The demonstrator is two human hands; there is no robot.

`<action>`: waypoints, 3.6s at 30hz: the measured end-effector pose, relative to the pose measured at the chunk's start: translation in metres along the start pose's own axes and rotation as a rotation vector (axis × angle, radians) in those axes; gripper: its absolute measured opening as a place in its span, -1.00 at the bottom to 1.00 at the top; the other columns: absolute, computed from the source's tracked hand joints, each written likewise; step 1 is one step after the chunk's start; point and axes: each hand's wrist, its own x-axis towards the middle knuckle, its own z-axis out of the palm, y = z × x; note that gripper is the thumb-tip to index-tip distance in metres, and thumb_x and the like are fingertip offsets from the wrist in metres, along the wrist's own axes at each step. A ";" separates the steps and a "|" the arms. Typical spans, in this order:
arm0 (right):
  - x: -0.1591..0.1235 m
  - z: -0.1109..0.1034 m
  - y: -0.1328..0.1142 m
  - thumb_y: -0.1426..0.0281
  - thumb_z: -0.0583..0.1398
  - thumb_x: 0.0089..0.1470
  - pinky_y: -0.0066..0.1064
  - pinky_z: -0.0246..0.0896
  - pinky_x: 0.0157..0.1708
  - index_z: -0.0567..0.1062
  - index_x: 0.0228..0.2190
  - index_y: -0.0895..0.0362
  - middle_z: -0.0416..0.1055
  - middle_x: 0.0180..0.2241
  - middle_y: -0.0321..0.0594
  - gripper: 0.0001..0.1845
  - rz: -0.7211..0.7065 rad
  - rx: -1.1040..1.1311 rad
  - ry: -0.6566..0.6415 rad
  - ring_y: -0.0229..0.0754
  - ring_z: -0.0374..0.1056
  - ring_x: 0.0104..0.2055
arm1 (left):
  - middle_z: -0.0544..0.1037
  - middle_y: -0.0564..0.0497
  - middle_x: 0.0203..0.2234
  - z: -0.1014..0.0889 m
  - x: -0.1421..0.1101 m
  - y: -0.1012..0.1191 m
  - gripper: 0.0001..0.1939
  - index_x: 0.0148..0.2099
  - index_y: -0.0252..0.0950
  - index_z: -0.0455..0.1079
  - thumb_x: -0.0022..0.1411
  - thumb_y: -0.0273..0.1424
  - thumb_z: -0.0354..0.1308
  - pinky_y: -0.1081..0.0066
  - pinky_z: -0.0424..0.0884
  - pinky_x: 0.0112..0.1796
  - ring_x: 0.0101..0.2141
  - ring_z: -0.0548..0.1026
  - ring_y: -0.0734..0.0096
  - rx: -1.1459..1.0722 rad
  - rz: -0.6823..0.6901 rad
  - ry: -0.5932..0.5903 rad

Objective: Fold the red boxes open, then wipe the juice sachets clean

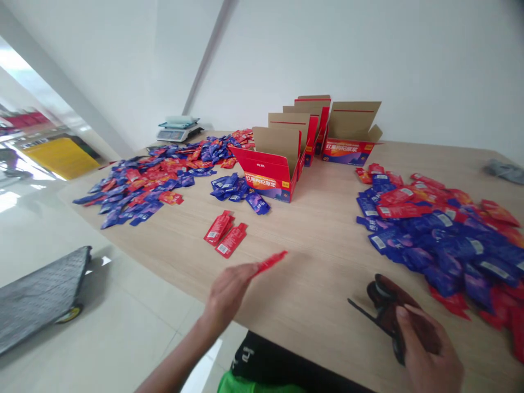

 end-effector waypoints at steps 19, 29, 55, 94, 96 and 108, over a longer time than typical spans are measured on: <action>0.004 0.000 0.000 -0.19 0.33 -0.22 0.08 0.36 0.04 0.57 -0.23 0.05 0.62 -0.19 -0.03 -0.33 0.033 -0.004 -0.032 0.32 0.49 -0.01 | 0.48 -0.05 0.27 0.006 -0.006 -0.151 -0.59 0.37 -0.12 0.33 0.61 -0.40 -0.12 0.05 0.44 0.23 0.34 0.34 0.17 0.358 0.086 -0.158; 0.011 -0.002 0.018 -0.17 0.33 -0.16 0.10 0.34 0.07 0.58 -0.20 0.07 0.62 -0.17 -0.04 -0.34 -0.039 -0.016 -0.055 0.30 0.50 -0.01 | 0.53 0.00 0.23 0.015 -0.015 -0.169 -0.61 0.28 -0.12 0.45 0.58 -0.37 -0.08 0.06 0.41 0.26 0.33 0.37 0.13 0.393 0.087 -0.256; 0.005 -0.004 0.010 -0.17 0.30 -0.08 0.06 0.28 0.13 0.58 -0.17 0.08 0.60 -0.13 -0.06 -0.35 -0.009 -0.087 -0.048 0.28 0.48 0.01 | 0.48 -0.08 0.27 0.009 -0.019 -0.151 -0.60 0.31 -0.16 0.43 0.51 -0.41 0.03 0.01 0.45 0.24 0.31 0.39 0.09 0.366 0.014 -0.333; 0.012 -0.003 0.022 -0.03 0.39 0.02 -0.31 0.44 -0.14 0.63 -0.30 0.11 0.61 -0.26 -0.14 -0.55 -0.182 0.167 -0.319 -0.02 0.55 -0.18 | 0.68 -0.04 -0.27 0.084 0.073 -0.011 -0.80 -0.03 -0.17 0.53 0.53 -0.34 0.06 0.25 0.57 -0.19 -0.27 0.64 0.25 -0.087 0.090 -0.249; 0.008 -0.009 0.015 -0.02 0.37 0.06 -0.32 0.43 -0.18 0.63 -0.35 0.10 0.59 -0.31 -0.14 -0.57 -0.227 0.186 -0.457 -0.04 0.54 -0.23 | 0.60 -0.03 -0.42 0.132 0.105 0.031 -0.67 -0.18 -0.18 0.51 0.58 -0.28 -0.04 0.24 0.55 -0.24 -0.39 0.59 0.27 -0.144 0.118 -0.444; 0.009 -0.033 0.038 -0.07 0.45 -0.06 -0.22 0.32 -0.13 0.62 -0.31 0.05 0.55 -0.30 -0.19 -0.53 -0.158 0.456 -0.824 -0.03 0.47 -0.19 | 0.44 -0.33 0.15 0.356 0.218 0.118 -0.63 0.27 -0.33 0.37 0.51 -0.37 0.08 0.01 0.35 0.21 0.19 0.40 -0.01 -0.110 0.091 -0.442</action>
